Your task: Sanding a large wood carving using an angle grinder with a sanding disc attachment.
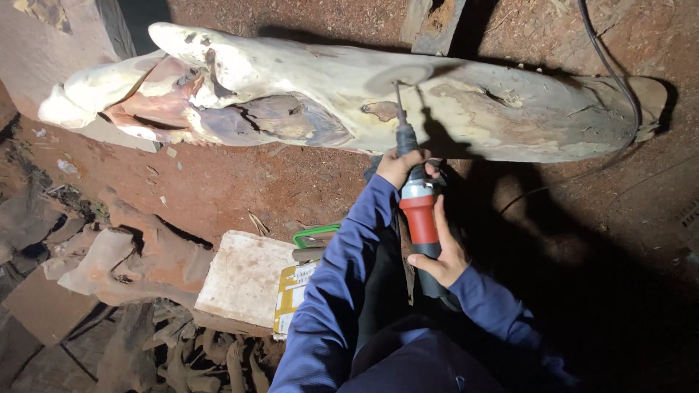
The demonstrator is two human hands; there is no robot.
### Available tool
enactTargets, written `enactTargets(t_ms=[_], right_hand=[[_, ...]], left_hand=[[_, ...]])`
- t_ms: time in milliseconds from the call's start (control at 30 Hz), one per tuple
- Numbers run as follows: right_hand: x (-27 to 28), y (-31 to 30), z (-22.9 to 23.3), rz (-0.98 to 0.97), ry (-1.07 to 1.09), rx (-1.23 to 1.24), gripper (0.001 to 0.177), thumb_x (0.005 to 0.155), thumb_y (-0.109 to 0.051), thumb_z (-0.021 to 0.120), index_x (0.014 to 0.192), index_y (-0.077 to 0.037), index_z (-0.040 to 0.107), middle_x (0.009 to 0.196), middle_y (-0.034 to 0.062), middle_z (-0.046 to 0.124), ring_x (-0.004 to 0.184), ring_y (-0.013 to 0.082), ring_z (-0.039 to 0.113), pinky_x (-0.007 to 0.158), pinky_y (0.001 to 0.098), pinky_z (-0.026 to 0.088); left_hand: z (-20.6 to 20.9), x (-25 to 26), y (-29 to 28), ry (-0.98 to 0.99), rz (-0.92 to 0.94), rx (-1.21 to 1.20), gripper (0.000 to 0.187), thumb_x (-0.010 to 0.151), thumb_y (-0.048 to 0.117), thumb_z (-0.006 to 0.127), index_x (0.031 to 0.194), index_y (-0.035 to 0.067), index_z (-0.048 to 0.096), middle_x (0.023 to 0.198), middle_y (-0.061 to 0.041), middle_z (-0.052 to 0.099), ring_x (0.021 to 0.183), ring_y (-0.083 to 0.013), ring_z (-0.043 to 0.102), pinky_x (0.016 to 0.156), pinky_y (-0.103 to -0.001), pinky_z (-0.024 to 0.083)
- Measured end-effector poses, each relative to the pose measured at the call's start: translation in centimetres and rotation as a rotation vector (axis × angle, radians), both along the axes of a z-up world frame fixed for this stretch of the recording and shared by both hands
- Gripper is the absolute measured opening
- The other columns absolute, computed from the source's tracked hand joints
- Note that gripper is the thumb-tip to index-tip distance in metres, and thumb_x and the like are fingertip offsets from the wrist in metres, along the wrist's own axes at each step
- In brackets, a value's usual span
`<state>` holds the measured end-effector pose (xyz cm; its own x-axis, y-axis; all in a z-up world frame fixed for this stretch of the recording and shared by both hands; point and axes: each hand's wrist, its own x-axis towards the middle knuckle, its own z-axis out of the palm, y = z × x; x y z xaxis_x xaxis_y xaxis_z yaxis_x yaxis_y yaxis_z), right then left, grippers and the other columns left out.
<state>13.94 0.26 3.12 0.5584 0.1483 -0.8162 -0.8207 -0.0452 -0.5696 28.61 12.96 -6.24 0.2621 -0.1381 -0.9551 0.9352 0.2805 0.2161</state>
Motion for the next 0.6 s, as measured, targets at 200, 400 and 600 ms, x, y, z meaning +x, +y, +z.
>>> enactTargets(t_ms=[200, 400, 600], right_hand=[[-3.5, -0.6, 2.0, -0.059, 0.086, 0.010, 0.129, 0.066, -0.022, 0.084, 0.166, -0.025, 0.002, 0.125, 0.0237, 0.060, 0.089, 0.0305, 0.070, 0.077, 0.0419, 0.058], [-1.3, -3.0, 5.1, 0.105, 0.292, -0.128, 0.127, 0.065, -0.025, 0.076, 0.163, -0.028, -0.005, 0.122, 0.0150, 0.065, 0.077, 0.0239, 0.068, 0.082, 0.0341, 0.056], [-1.5, -3.9, 0.7, 0.049, 0.001, -0.097, 0.127, 0.066, -0.027, 0.083, 0.165, -0.020, 0.004, 0.142, 0.0225, 0.053, 0.105, 0.0312, 0.067, 0.085, 0.0434, 0.054]], left_hand=[[1.1, -2.9, -2.0, -0.008, -0.129, 0.005, 0.022, 0.073, 0.012, 0.081, 0.084, -0.005, 0.074, 0.069, -0.020, 0.071, 0.064, -0.0262, 0.071, 0.065, -0.039, 0.061], [2.0, -3.6, -5.1, 0.125, -0.018, -0.170, 0.015, 0.081, 0.007, 0.073, 0.085, -0.004, 0.064, 0.069, -0.019, 0.070, 0.060, -0.0284, 0.070, 0.055, -0.040, 0.060], [0.8, -0.7, -5.6, 0.018, -0.268, 0.075, 0.033, 0.066, 0.028, 0.087, 0.083, 0.002, 0.075, 0.071, -0.016, 0.068, 0.073, -0.0298, 0.071, 0.076, -0.043, 0.058]])
